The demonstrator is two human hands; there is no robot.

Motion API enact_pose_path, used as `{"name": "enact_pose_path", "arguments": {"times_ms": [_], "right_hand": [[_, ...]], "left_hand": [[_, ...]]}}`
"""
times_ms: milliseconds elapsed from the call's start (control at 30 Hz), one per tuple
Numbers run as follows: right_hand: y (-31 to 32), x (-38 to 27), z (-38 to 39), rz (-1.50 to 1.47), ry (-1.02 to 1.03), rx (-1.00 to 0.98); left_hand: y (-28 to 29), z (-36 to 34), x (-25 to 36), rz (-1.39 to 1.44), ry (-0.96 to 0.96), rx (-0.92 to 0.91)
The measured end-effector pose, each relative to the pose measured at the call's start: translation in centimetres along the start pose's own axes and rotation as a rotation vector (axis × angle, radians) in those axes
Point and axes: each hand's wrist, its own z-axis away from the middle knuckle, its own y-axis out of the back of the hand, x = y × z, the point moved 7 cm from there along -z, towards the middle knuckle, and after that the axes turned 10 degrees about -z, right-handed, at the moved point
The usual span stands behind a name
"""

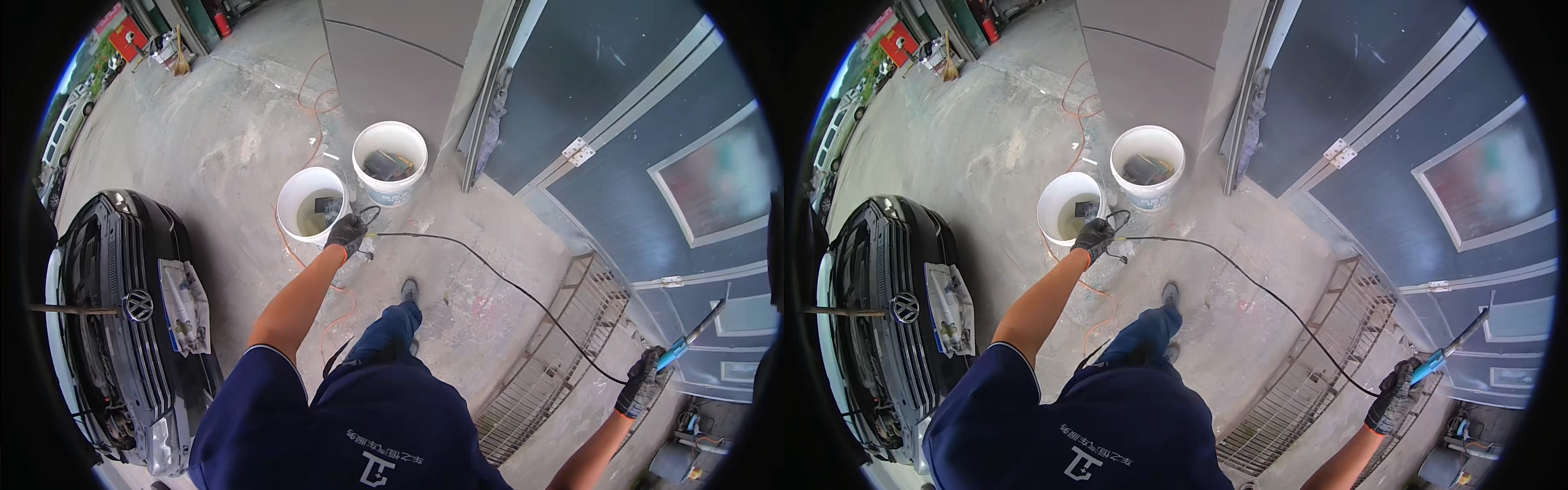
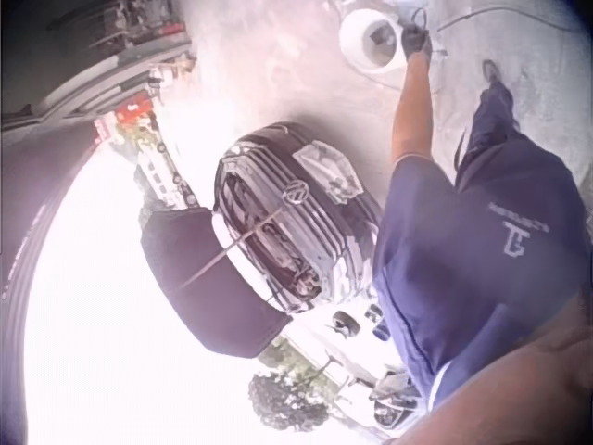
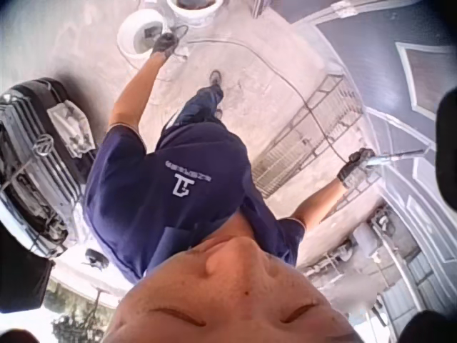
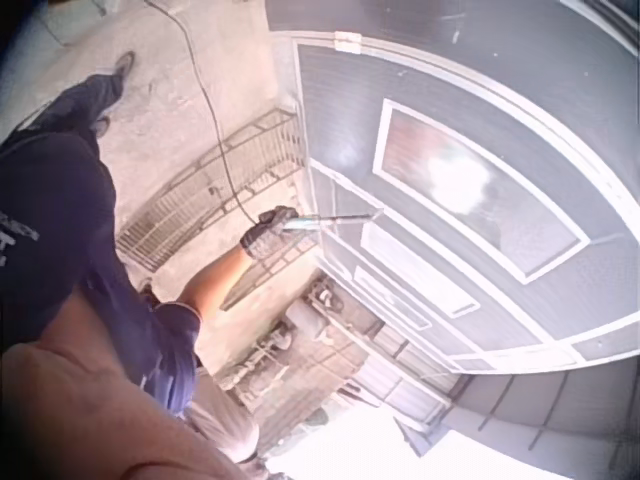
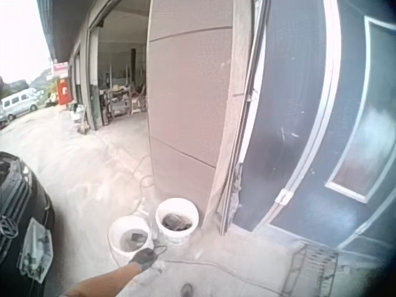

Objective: The person uses a heat gun to apply heat to a damaged section of a car bumper while kneeling on the ground. They repeatedly press and smooth the heated plastic with gloved hands to reshape the area. The person occasionally pauses to inspect the surface before continuing the heating and smoothing process.

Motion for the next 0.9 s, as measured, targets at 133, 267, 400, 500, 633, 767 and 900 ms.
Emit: {"name": "enact_pose_path", "arguments": {"times_ms": [133, 267, 400, 500, 633, 767, 900], "right_hand": [[-9.5, 4.8, -8.2, 0.280, -0.034, -0.241], [-18.7, 10.3, -15.8, 0.402, -0.087, -0.484], [-26.0, 17.8, -23.2, 0.535, 0.026, -0.658], [-32.3, 24.2, -26.0, 0.530, -0.093, -0.785], [-39.1, 33.1, -28.6, 0.610, -0.105, -0.987], [-44.5, 43.3, -30.4, 0.826, 0.191, -1.364], [-50.4, 51.3, -24.1, 0.869, 0.376, -1.748]], "left_hand": [[-12.2, -4.5, 4.0, 0.086, 0.124, -0.002], [-25.1, -8.6, 8.6, 0.160, 0.366, -0.127], [-36.5, -12.3, 12.2, 0.321, 0.571, -0.148], [-43.0, -16.1, 14.5, 0.529, 0.609, -0.049], [-56.1, -20.6, 15.9, 0.849, 0.537, -0.142], [-59.9, -27.2, 15.2, 0.821, 0.626, -0.166], [-63.2, -27.0, 8.6, 0.911, 0.923, -0.101]]}}
